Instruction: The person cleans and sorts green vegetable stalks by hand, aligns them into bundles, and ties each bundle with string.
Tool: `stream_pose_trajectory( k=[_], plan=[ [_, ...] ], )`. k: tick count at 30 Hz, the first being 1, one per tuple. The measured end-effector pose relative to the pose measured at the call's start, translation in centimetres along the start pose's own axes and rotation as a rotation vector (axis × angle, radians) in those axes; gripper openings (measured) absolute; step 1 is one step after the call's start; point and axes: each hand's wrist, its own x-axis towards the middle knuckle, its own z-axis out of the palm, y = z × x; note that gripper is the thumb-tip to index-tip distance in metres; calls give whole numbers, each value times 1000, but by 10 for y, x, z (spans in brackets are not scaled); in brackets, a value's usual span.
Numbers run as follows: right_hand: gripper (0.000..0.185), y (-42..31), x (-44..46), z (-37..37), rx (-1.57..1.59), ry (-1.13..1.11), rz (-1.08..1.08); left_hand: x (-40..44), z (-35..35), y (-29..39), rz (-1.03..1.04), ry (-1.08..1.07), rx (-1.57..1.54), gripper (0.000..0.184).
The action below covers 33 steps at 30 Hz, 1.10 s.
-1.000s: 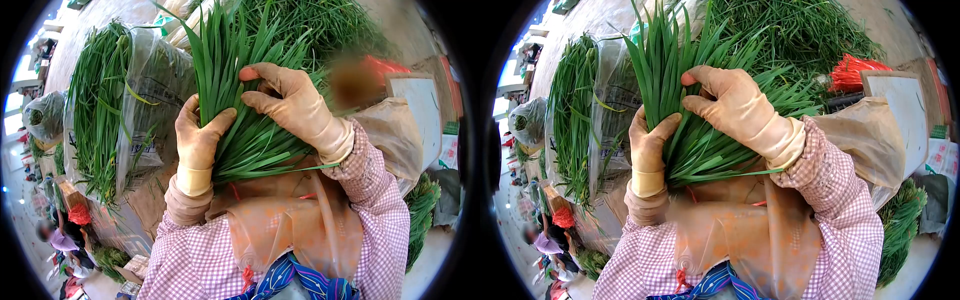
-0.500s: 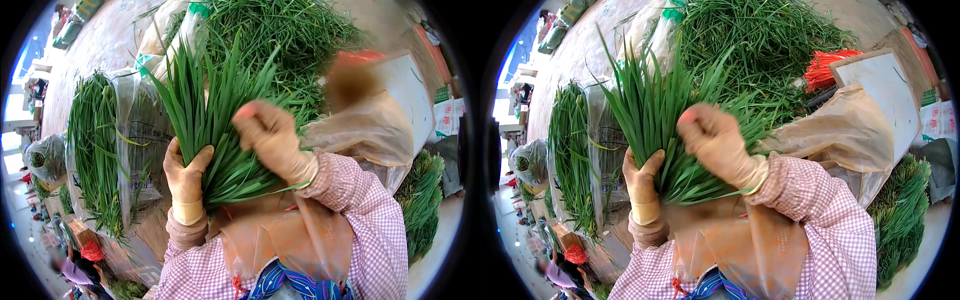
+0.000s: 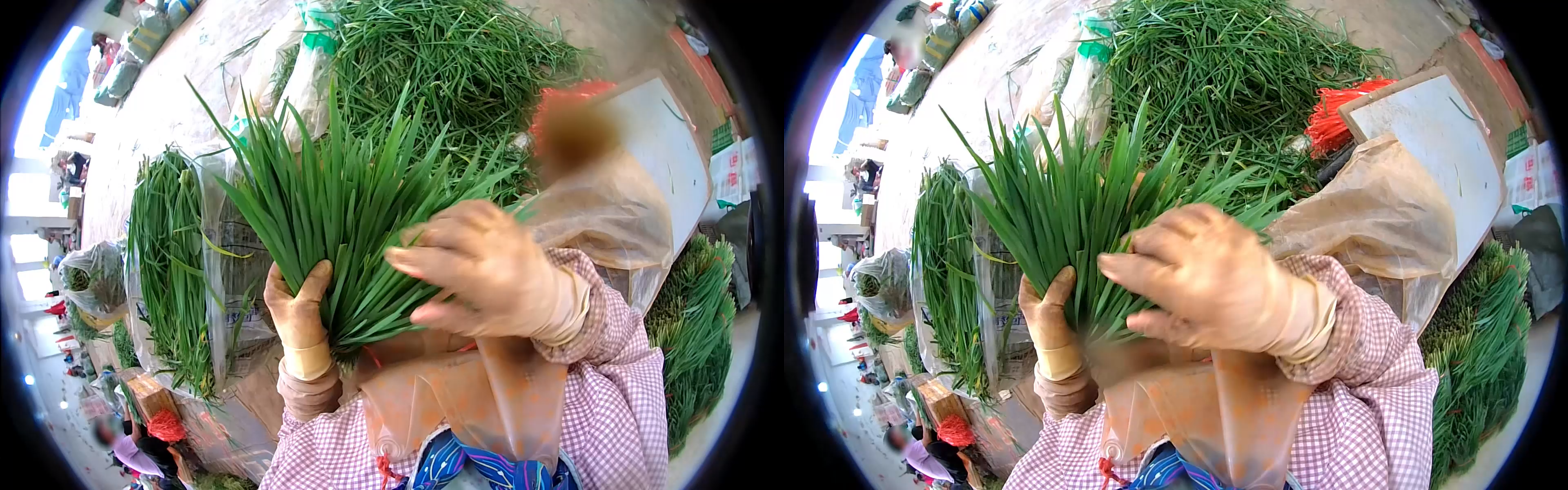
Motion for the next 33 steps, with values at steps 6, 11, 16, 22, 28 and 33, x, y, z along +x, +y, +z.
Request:
stream_pose_trajectory(
  k=[6, 11, 16, 22, 28, 33],
  plan=[
    [66, 31, 3, 47, -340, -548, 254, -13, 15, 38, 291, 62, 185, 23],
    [55, 98, 23, 47, -211, -266, 142, -39, 53, 56, 944, -426, 1068, 46],
    [45, 105, -37, -43, 6, 241, 577, -45, 26, 87, 583, -964, 509, 45],
    [34, 97, -80, -50, 50, 355, 753, 8, 10, 114, 637, -888, 1251, 92],
    [23, 98, -43, -36, -205, 176, 500, 20, -3, 36, 486, -1038, 1084, 135],
    [16, 125, -29, -25, -329, 233, 473, -3, -8, 15, 628, -751, 1161, 133]
  ],
)
